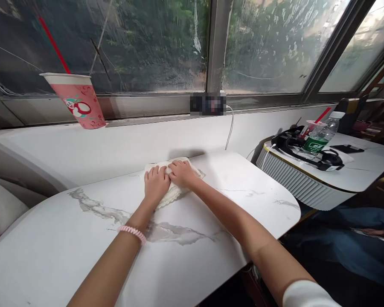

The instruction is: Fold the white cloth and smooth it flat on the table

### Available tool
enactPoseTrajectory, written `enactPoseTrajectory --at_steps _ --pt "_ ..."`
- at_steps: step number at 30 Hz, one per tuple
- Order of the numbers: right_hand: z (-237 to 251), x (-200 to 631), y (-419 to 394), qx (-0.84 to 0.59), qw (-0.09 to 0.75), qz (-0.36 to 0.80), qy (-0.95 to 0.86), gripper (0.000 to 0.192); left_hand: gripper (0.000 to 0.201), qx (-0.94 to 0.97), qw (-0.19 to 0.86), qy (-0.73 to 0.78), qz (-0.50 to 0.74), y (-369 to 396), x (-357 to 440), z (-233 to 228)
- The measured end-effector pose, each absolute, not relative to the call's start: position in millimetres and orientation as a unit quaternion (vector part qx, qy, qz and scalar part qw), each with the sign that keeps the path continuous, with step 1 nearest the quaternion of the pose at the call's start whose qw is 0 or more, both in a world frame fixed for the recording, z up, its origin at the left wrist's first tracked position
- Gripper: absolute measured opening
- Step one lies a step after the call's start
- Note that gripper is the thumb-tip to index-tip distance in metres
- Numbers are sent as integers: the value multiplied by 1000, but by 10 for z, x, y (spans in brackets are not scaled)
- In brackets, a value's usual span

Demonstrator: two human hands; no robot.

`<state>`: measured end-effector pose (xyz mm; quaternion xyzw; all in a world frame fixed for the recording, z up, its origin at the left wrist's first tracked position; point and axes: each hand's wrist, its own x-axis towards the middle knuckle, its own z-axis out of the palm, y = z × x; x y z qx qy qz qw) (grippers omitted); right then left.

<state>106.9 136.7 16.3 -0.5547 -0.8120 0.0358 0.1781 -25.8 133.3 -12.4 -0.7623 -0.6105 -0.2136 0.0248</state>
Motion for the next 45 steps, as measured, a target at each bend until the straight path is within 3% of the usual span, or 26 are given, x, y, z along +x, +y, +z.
enactPoseTrajectory --at_steps 6,12,18,24,30,37,40,45 --pt "136 919 1763 -557 175 2 -812 24 45 -769 2 -589 -248 1660 -516 -139" --pt "18 824 1976 -551 222 -3 -805 16 54 -740 -71 -647 -170 1976 -574 13" --pt "-4 834 1954 -552 261 39 -791 16 47 -719 -8 -656 -231 1941 -548 -11" --pt "-8 829 1545 -529 266 55 -804 27 45 -754 60 -607 -243 1500 -560 -91" --pt "-28 839 499 -496 278 92 -817 33 51 -793 125 -575 -157 401 -580 -38" --pt "-15 790 -948 -410 392 301 -767 44 52 -828 175 -487 -217 -979 -1016 -320" --pt "-8 591 -993 -392 374 319 -777 40 51 -830 158 -490 -215 -956 -1344 -325" --pt "22 120 -336 -421 307 233 -821 34 55 -805 74 -574 -130 -240 -1699 -126"
